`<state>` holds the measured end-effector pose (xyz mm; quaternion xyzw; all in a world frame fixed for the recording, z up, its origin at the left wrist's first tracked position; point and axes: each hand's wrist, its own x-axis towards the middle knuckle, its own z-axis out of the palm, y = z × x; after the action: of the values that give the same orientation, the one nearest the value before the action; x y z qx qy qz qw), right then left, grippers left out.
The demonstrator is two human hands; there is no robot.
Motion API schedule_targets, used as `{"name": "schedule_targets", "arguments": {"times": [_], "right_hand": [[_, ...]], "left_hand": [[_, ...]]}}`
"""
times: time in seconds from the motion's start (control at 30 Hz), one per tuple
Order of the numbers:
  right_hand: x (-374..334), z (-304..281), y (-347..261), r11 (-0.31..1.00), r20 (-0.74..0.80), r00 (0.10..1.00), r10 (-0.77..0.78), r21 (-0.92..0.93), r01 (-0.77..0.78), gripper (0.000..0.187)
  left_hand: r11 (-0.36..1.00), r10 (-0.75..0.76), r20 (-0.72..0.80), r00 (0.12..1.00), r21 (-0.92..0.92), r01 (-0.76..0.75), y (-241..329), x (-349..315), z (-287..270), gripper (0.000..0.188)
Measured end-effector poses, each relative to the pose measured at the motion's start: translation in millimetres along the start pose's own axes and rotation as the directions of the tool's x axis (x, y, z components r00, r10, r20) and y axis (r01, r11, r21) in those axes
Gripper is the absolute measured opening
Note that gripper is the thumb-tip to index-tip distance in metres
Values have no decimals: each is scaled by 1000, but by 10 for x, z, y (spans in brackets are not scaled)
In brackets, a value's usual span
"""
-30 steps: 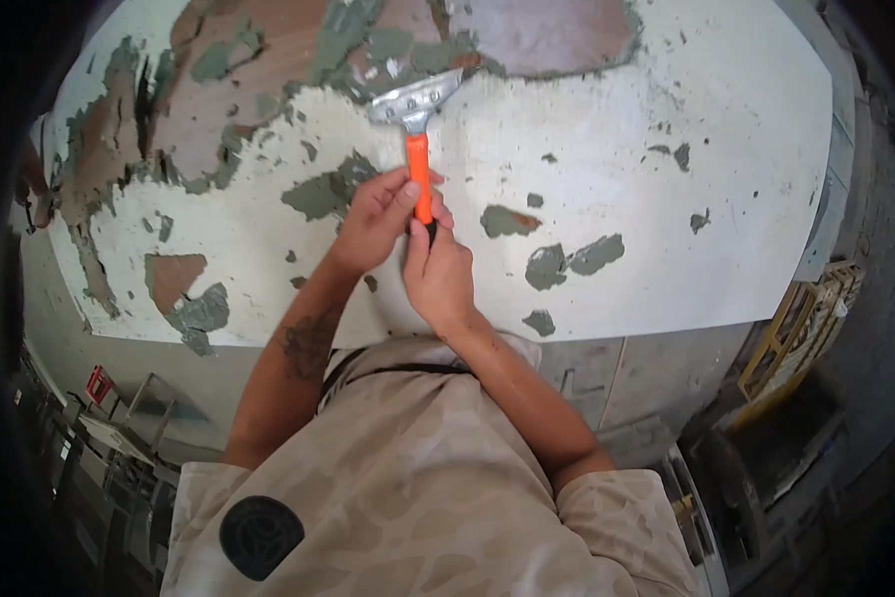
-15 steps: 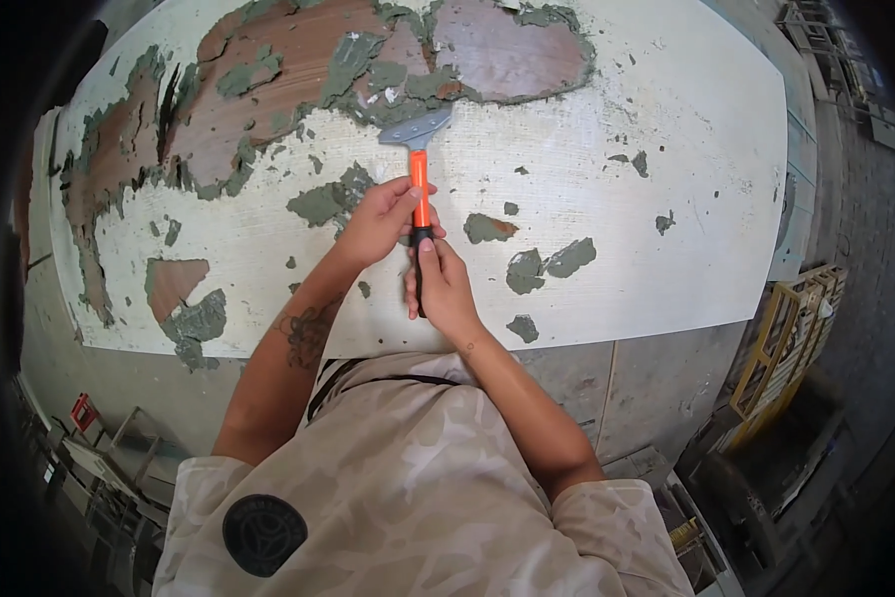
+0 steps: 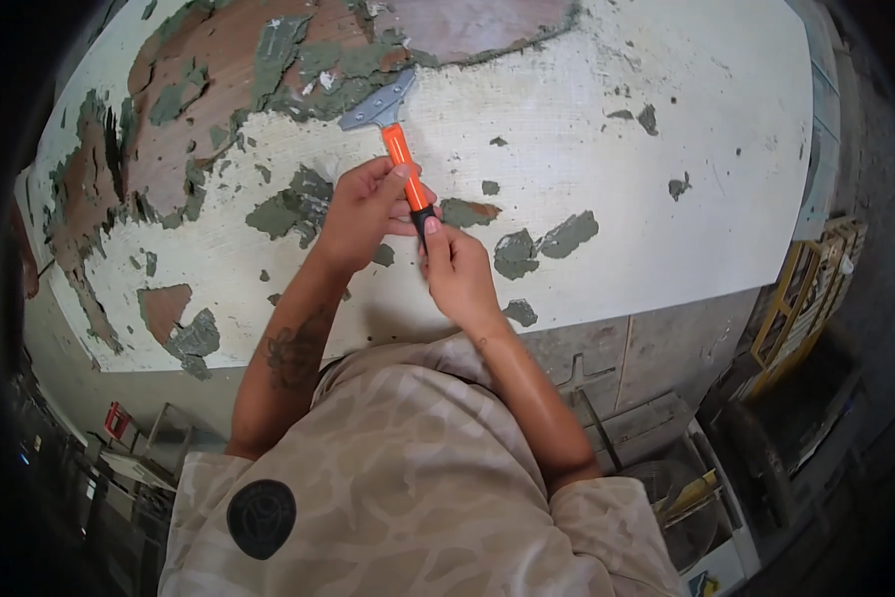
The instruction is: Scraping material off a large panel and then drilling holes into it on a production floor.
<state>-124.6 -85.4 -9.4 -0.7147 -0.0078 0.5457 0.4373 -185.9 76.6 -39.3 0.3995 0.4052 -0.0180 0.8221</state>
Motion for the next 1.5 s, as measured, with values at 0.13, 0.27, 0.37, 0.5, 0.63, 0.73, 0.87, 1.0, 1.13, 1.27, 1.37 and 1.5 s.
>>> {"name": "schedule_targets", "arguments": {"times": [0.13, 0.27, 0.37, 0.5, 0.63, 0.73, 0.87, 1.0, 1.13, 1.27, 1.37, 1.5], "right_hand": [[61, -23, -29, 1000, 8, 1000, -14, -15, 14, 50], [-12, -35, -162, 1000, 37, 999, -5, -21, 6, 50], [-16, -45, -186, 1000, 67, 998, -15, -17, 16, 50], [-150, -79, -184, 997, 183, 983, -21, 80, 6, 45], [-216, -72, -192, 943, 188, 982, -18, 329, -46, 39], [-242, -136, -96, 961, 141, 990, 15, 273, -53, 41], [-143, -145, -169, 955, 220, 974, 52, 273, -113, 44], [-31, -217, -360, 904, 419, 896, 145, 312, -293, 49], [-25, 41, -432, 993, 46, 995, -86, -81, 90, 63], [70, -99, -81, 939, 73, 983, -167, -292, 181, 58], [0, -209, 24, 885, 105, 990, -91, -447, 128, 65], [10, -312, 137, 960, 36, 996, 77, -274, -65, 58]], "left_hand": [[997, -71, -68, 995, -2, 71, 67, -14, 31, 32], [993, -87, -140, 986, 70, 98, 264, -28, 154, 33], [997, -21, -174, 985, 63, 33, -7, 47, 154, 33], [997, 45, -216, 975, -56, -58, -76, -51, 270, 38], [978, 101, -188, 977, -163, -133, -247, -158, 381, 46], [980, 41, -50, 998, -194, -50, -378, -316, 441, 56], [961, 26, 154, 988, -276, 17, -457, -437, 459, 67], [848, 101, 50, 994, -527, -60, -601, -375, 606, 72], [956, 229, 159, 960, -221, -192, -627, -415, 444, 100], [952, 211, -68, 975, -213, -221, -868, -373, 554, 41], [963, 130, -66, 989, -230, -141, -519, -439, 565, 28], [963, 157, 18, 987, -224, -149, -720, -209, 438, 29]]}}
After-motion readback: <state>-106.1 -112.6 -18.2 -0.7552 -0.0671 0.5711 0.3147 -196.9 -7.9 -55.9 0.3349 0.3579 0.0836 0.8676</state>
